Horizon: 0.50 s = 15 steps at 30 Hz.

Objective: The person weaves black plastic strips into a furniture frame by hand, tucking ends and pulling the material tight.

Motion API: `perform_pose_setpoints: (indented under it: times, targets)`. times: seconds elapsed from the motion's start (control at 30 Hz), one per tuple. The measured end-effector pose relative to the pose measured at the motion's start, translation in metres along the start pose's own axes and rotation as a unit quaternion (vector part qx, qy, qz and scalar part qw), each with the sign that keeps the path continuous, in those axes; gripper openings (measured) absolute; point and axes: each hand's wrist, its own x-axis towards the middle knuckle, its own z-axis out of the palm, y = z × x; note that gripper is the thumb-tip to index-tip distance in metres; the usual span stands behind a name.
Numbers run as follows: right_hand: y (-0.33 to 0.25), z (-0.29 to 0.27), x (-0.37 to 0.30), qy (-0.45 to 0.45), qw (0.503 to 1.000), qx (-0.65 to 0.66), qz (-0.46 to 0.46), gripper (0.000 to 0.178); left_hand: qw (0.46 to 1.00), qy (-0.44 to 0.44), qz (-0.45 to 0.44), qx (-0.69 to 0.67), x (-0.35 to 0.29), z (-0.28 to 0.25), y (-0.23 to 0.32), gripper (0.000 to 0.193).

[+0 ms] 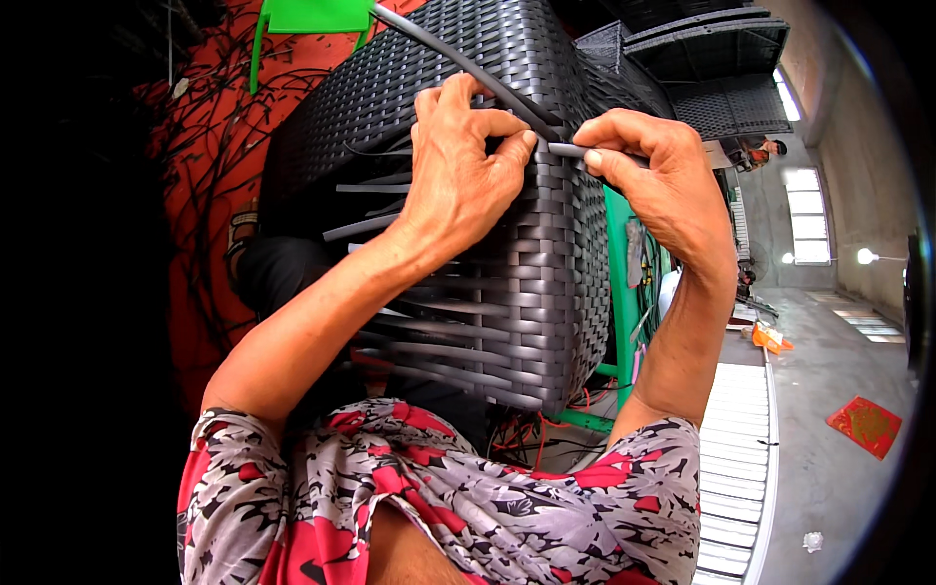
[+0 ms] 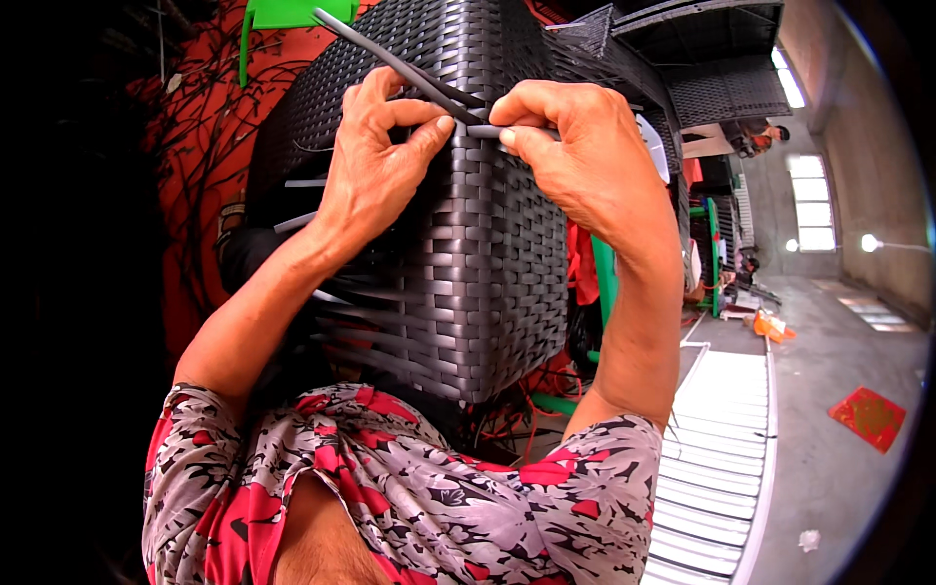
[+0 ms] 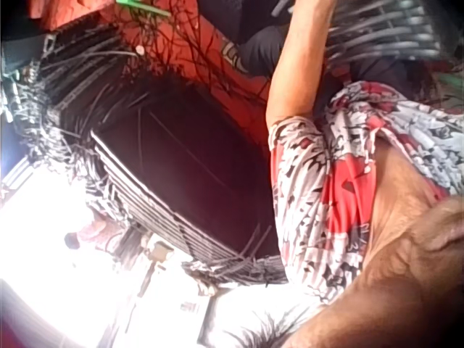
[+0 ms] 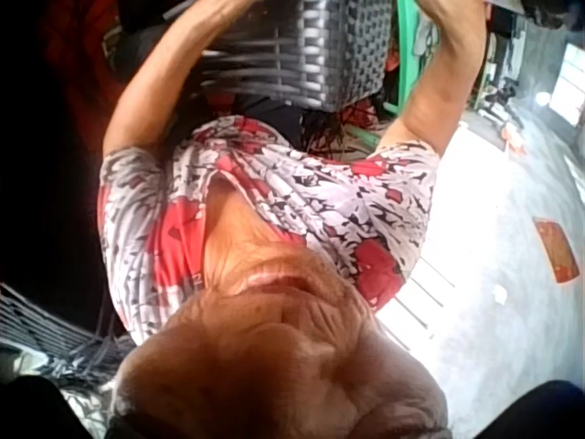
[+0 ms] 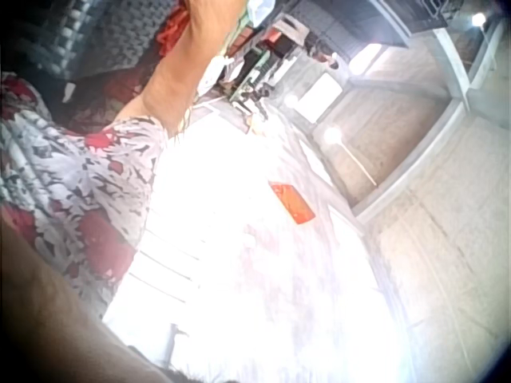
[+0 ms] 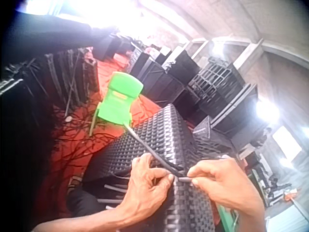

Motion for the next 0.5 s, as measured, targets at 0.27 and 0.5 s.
perform_pose_setpoints:
  times: [0.27, 0.5]
  targets:
    - [-0.009, 0.015, 0.001, 0.100, 0.983, -0.116, -0.103, 0.012, 0.947, -0.086, -0.151, -0.269, 0.011, -0.020, -0.005, 0.005]
    - [-0.006, 0.022, -0.003, 0.119, 0.987, -0.041, -0.097, 0.010, 0.952, -0.114, -0.144, -0.243, 0.021, -0.031, -0.013, 0.014]
